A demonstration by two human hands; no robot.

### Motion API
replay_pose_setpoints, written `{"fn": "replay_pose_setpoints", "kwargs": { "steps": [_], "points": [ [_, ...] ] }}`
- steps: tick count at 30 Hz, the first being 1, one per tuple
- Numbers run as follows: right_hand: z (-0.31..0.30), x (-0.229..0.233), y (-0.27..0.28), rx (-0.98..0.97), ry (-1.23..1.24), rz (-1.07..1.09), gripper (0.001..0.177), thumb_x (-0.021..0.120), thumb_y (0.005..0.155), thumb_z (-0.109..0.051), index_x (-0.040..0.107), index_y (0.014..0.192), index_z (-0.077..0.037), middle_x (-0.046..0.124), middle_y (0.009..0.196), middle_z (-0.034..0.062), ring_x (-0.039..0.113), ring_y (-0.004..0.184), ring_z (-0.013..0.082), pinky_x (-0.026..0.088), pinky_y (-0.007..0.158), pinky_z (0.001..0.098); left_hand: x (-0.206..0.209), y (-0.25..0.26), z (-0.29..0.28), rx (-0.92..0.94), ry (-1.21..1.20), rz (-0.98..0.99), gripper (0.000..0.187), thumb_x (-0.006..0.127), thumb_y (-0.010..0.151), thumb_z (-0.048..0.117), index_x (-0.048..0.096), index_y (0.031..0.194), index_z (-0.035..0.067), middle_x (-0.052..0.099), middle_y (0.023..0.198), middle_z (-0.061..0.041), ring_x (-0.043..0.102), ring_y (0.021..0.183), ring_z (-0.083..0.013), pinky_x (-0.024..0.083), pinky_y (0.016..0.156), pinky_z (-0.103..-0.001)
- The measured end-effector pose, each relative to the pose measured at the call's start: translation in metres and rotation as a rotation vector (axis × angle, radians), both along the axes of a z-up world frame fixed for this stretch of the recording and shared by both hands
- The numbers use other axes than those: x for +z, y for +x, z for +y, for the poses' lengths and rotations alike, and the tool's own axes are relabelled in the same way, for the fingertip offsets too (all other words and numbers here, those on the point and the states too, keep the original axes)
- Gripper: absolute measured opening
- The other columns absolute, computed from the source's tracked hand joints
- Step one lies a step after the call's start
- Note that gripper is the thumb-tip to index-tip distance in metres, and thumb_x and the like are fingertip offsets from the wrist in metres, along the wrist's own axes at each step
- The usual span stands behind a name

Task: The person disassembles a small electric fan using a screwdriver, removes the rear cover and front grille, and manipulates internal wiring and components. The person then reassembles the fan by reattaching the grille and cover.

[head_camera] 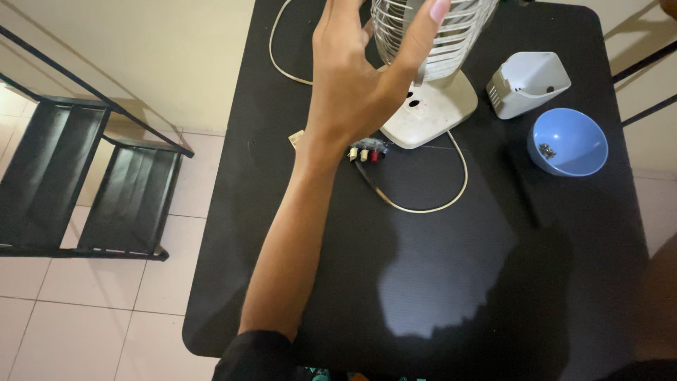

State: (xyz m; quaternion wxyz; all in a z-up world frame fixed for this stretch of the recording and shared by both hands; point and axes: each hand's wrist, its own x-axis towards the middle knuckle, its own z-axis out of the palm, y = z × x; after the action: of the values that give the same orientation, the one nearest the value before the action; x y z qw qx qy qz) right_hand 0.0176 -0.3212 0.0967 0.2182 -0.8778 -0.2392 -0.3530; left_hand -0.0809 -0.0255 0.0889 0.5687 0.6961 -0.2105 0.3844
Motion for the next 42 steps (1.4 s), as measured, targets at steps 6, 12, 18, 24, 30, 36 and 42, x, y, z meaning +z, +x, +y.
{"fn": "replay_pose_setpoints", "kwargs": {
  "steps": [6,12,18,24,30,36,42],
  "points": [
    [0.003,-0.001,0.002,0.019,-0.008,0.015,0.027,0.065,0.1,-0.029,0.072,0.12,-0.013,0.077,0.091,0.0067,0.073,0.072,0.0157,0.058,0.066,0.0301,0.004,-0.006,-0.004,0.048,-0.024,0.026,0.04,0.076,0.105,0.037,0.06,0.124,0.006,0.069,0.113,-0.008,0.074,0.101,-0.0178,0.063,0.086,-0.03],
    [-0.003,-0.006,-0.005,0.019,-0.021,0.075,0.027,0.066,0.1,-0.03,0.072,0.12,-0.015,0.077,0.089,0.006,0.073,0.071,0.0156,0.058,0.064,0.0305,0.016,-0.008,-0.016,0.111,0.082,-0.044,0.049,0.078,0.096,0.037,0.056,0.125,0.004,0.063,0.117,-0.015,0.07,0.107,-0.0268,0.063,0.087,-0.037],
    [-0.008,-0.003,-0.008,-0.007,-0.04,0.115,0.027,0.066,0.099,-0.031,0.073,0.12,-0.016,0.078,0.088,0.0053,0.073,0.069,0.0154,0.058,0.063,0.0308,0.014,-0.019,-0.032,0.167,0.099,-0.04,0.053,0.077,0.106,0.037,0.05,0.137,0.004,0.051,0.134,-0.019,0.06,0.118,-0.0309,0.056,0.096,-0.038],
    [-0.025,-0.001,-0.013,-0.059,-0.075,0.188,0.028,0.066,0.098,-0.033,0.073,0.12,-0.018,0.078,0.086,0.0047,0.073,0.068,0.0152,0.058,0.062,0.0312,0.009,-0.006,-0.034,0.195,0.066,-0.079,0.046,0.078,0.101,0.031,0.055,0.131,0.004,0.052,0.122,-0.017,0.067,0.107,-0.0269,0.062,0.084,-0.035],
    [-0.035,0.015,-0.035,-0.115,-0.148,0.354,0.028,0.066,0.097,-0.034,0.073,0.12,-0.02,0.078,0.085,0.004,0.073,0.066,0.015,0.058,0.061,0.0315,0.008,0.0,-0.023,0.154,-0.034,-0.085,0.033,0.076,0.1,0.022,0.058,0.117,0.001,0.06,0.109,-0.013,0.07,0.089,-0.0229,0.061,0.072,-0.033],
    [-0.05,0.042,-0.086,-0.254,-0.346,0.688,0.029,0.066,0.096,-0.035,0.073,0.12,-0.021,0.078,0.083,0.0033,0.073,0.065,0.0148,0.059,0.059,0.0318,-0.002,0.009,-0.017,0.174,0.072,-0.117,0.023,0.071,0.109,0.018,0.059,0.122,0.003,0.061,0.11,-0.011,0.067,0.096,-0.023,0.057,0.078,-0.035],
    [-0.021,0.034,-0.12,-0.099,-0.636,0.938,0.029,0.067,0.095,-0.036,0.073,0.12,-0.023,0.079,0.082,0.0027,0.073,0.063,0.0146,0.059,0.058,0.0322,-0.012,0.021,-0.004,0.169,-0.001,-0.014,0.014,0.062,0.112,0.015,0.061,0.115,0.001,0.066,0.106,-0.013,0.067,0.095,-0.0295,0.055,0.086,-0.038]
  ]
}}
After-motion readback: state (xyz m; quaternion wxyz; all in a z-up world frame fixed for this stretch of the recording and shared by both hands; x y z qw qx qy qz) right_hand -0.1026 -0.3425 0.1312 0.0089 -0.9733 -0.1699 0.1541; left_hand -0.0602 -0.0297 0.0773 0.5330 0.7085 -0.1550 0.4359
